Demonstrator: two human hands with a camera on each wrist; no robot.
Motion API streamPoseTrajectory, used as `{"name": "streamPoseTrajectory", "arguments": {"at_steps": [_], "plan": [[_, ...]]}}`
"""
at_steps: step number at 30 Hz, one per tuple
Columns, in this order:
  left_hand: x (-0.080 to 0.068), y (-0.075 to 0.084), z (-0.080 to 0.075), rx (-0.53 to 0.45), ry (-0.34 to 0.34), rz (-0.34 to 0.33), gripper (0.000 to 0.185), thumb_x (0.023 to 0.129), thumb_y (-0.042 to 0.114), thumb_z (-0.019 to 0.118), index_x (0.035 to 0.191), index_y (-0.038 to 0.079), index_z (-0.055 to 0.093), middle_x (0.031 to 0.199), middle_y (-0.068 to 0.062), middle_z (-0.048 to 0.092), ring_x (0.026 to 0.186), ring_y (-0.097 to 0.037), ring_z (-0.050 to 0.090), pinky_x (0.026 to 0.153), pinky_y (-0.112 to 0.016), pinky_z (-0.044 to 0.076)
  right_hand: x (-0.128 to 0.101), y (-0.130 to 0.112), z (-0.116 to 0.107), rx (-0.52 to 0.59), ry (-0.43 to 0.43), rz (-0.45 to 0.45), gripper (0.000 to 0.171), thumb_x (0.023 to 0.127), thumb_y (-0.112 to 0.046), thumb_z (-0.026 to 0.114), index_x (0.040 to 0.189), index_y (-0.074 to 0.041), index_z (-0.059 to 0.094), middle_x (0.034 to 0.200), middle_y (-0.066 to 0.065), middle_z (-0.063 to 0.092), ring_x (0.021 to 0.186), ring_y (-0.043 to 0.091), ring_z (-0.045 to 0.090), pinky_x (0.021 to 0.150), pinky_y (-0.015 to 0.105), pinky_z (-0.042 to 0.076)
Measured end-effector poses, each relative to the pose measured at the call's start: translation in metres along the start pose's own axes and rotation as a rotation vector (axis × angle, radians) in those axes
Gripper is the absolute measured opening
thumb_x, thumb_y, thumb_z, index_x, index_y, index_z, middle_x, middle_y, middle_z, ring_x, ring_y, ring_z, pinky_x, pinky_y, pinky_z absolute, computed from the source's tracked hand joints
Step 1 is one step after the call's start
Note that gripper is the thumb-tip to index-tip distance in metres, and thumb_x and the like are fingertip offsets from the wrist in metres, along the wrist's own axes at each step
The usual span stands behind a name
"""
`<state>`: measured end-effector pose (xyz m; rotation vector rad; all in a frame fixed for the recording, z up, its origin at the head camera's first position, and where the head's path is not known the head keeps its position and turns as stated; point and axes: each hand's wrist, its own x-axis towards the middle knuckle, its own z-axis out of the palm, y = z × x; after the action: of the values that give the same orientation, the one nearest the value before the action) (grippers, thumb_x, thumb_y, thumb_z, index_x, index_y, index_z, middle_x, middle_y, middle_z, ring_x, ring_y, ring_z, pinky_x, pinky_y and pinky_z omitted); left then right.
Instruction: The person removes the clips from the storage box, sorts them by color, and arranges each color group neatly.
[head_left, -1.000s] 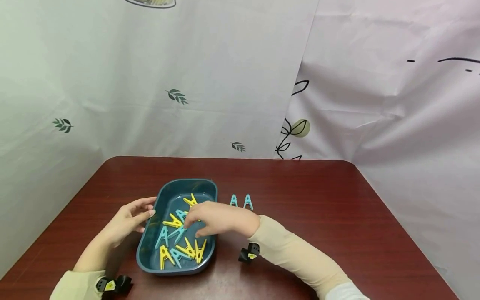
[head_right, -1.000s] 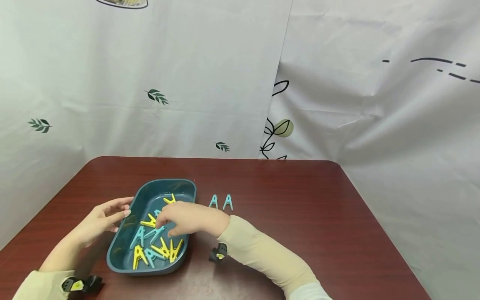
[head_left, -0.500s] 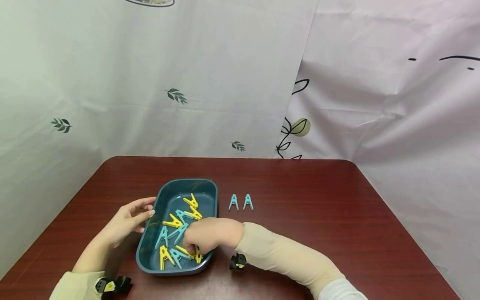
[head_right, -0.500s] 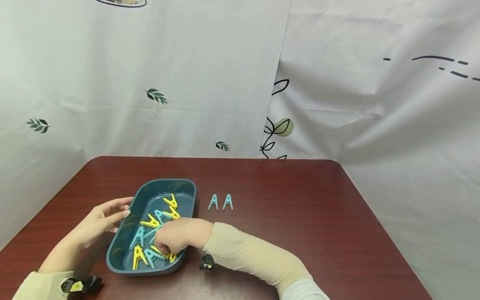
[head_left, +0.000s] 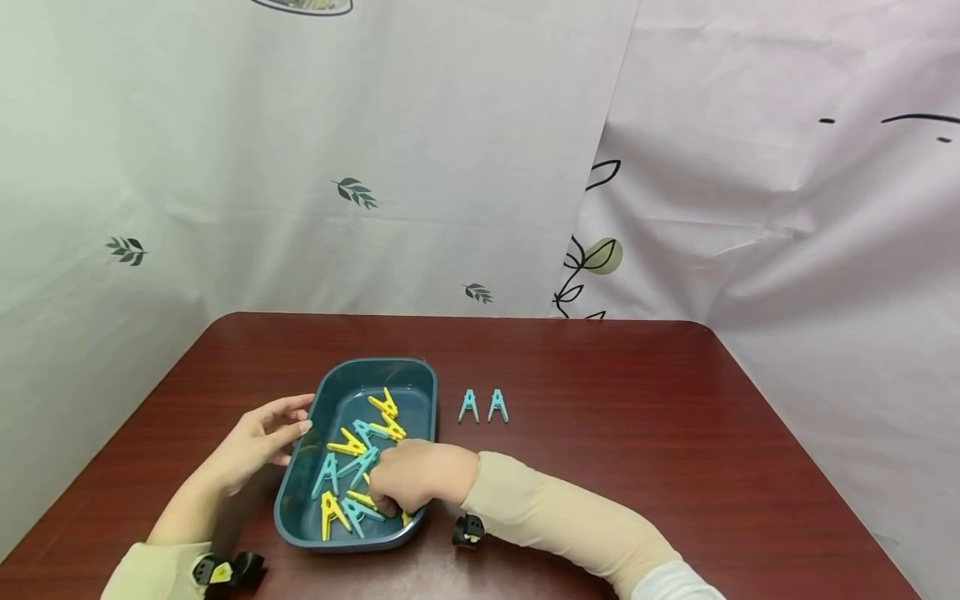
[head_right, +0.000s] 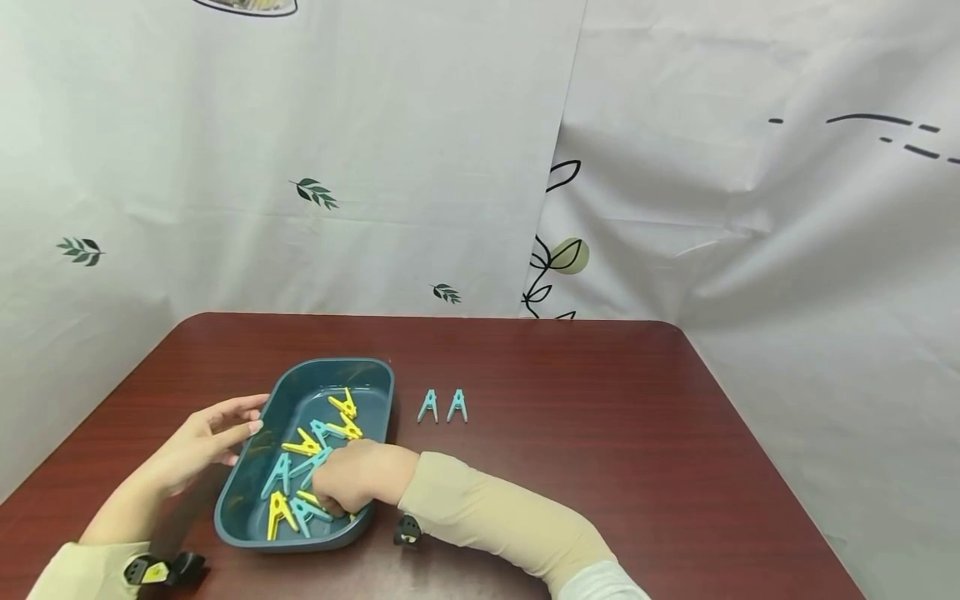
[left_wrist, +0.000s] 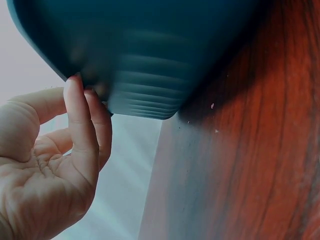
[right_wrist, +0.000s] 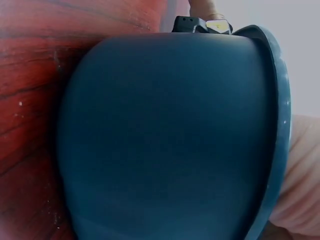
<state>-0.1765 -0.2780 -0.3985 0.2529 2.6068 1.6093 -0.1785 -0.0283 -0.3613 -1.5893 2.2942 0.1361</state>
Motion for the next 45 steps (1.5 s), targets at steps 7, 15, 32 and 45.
{"name": "streamPoseTrajectory", "arguments": {"at_steps": [7,15,32,45], "plan": [[-0.002,0.0,0.0,0.001,0.005,-0.001,0.053,0.096,0.019,0.056,0.14,-0.005,0.038,0.105,-0.012,0.05,0.08,-0.006,0.057,0.06,-0.032,0.054,0.0,-0.003,-0.003,-0.048,-0.008,0.023,0.05,0.087,0.003,0.056,0.049,-0.019,0.031,0.058,-0.003,0.014,0.061,0.011,0.006,0.058,0.025,0.011],[-0.001,0.002,0.0,0.002,0.009,-0.015,0.054,0.096,0.021,0.057,0.14,-0.004,0.038,0.109,-0.014,0.049,0.081,-0.005,0.056,0.06,-0.032,0.054,0.001,-0.005,-0.004,-0.142,-0.011,0.069,0.049,0.09,-0.006,0.057,0.047,-0.019,0.039,0.049,-0.004,0.023,0.056,0.01,0.014,0.048,0.023,0.014],[-0.001,0.003,0.001,0.014,0.021,-0.029,0.055,0.095,0.021,0.058,0.14,-0.004,0.039,0.109,-0.017,0.048,0.077,-0.009,0.056,0.06,-0.032,0.054,0.0,-0.002,-0.005,-0.242,0.1,0.064,0.049,0.09,-0.007,0.058,0.051,-0.02,0.03,0.058,-0.004,0.015,0.06,0.011,0.013,0.054,0.023,0.013],[-0.001,0.005,0.001,0.011,0.028,-0.042,0.055,0.095,0.02,0.058,0.14,-0.003,0.039,0.11,-0.019,0.048,0.077,-0.012,0.058,0.061,-0.032,0.055,-0.037,0.016,-0.011,0.335,0.595,0.087,0.016,0.087,-0.015,0.069,0.102,-0.011,0.071,0.096,-0.001,0.068,0.084,0.007,0.057,0.075,0.012,0.045]]}}
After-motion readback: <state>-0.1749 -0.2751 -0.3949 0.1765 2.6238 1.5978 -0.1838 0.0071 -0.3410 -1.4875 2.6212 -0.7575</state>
